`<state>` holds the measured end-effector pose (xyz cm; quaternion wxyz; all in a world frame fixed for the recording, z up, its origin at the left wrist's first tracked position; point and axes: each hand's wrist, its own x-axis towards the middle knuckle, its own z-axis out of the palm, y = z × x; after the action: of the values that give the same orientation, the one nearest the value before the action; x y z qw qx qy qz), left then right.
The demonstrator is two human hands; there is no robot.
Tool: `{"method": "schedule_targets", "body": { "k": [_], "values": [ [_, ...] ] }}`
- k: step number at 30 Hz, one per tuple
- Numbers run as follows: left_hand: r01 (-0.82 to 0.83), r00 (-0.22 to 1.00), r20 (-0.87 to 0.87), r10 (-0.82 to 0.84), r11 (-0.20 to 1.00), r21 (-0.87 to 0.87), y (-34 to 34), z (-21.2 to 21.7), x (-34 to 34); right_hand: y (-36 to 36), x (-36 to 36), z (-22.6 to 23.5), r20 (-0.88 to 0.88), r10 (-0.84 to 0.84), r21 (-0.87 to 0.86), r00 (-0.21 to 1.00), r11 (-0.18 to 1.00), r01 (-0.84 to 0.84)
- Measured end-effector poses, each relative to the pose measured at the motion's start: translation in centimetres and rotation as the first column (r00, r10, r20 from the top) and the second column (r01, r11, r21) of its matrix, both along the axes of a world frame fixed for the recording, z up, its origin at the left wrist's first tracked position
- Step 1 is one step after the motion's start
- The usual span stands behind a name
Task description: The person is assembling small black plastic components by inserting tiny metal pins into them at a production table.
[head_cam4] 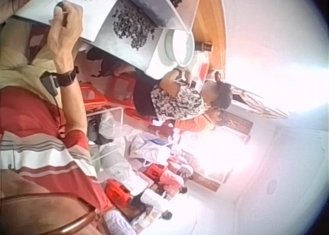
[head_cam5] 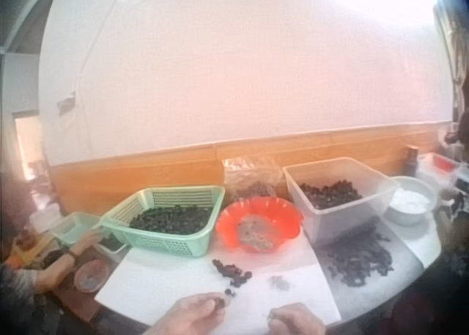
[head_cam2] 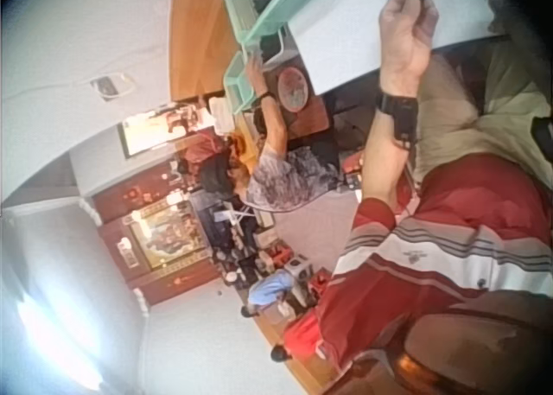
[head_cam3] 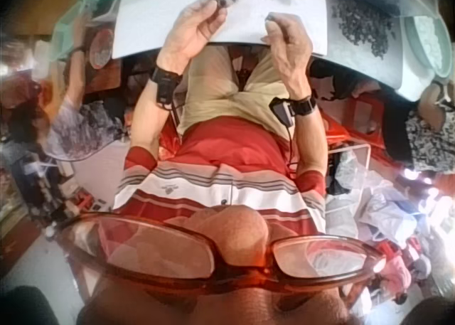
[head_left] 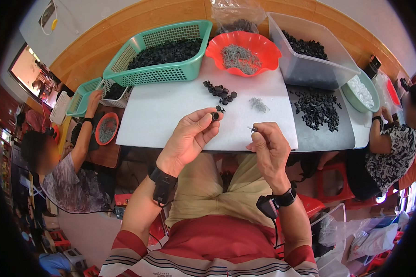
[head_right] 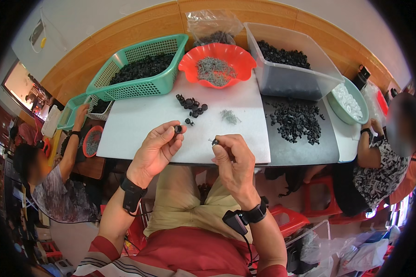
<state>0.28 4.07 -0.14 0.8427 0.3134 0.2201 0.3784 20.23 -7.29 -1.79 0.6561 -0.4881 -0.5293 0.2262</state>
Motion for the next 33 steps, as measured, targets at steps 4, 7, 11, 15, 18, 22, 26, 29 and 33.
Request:
{"method": "schedule_targets", "body": {
  "k": [4, 7, 11, 15, 18, 22, 26, 29, 33],
  "values": [
    [0.014, 1.000, 0.028, -0.012, 0.999, -0.040, -0.3, 0.0, 0.3, 0.2, -0.4, 0.2, 0.028, -0.006, 0.041, 1.000, 0.999, 0.005],
    [0.026, 0.999, 0.030, -0.025, 0.999, -0.032, -0.6, -0.3, 0.4, 0.5, -0.6, 0.2, 0.056, -0.016, 0.054, 0.998, 0.998, 0.013],
    [0.039, 0.999, 0.021, -0.039, 0.999, -0.021, -1.0, -0.3, 0.6, 0.9, -1.0, 0.4, 0.089, -0.013, 0.084, 0.996, 0.996, 0.005],
    [0.043, 0.999, -0.009, -0.043, 0.999, -0.008, -1.2, -0.2, 0.7, 1.2, -1.4, 1.0, 0.151, -0.010, 0.104, 0.988, 0.995, -0.006],
    [0.049, 0.999, -0.019, -0.049, 0.999, -0.001, -1.2, -0.3, 0.8, 1.4, -1.7, 1.2, 0.189, -0.015, 0.109, 0.982, 0.994, -0.006],
    [0.054, 0.998, -0.038, -0.053, 0.999, 0.008, -1.4, -0.3, 0.8, 1.6, -1.8, 1.7, 0.238, -0.020, 0.088, 0.971, 0.996, -0.001],
    [0.061, 0.997, -0.045, -0.060, 0.998, 0.014, -1.5, -0.4, 0.8, 1.8, -2.0, 1.6, 0.251, -0.021, 0.083, 0.968, 0.997, 0.000],
    [0.077, 0.997, -0.021, -0.076, 0.997, 0.008, -1.5, -0.4, 0.8, 2.0, -2.1, 1.4, 0.258, -0.021, 0.094, 0.966, 0.996, -0.004],
    [0.083, 0.995, -0.060, -0.079, 0.995, 0.057, -1.7, -0.5, 0.9, 2.2, -2.2, 1.1, 0.276, -0.043, 0.107, 0.960, 0.994, 0.014]
  ]
}}
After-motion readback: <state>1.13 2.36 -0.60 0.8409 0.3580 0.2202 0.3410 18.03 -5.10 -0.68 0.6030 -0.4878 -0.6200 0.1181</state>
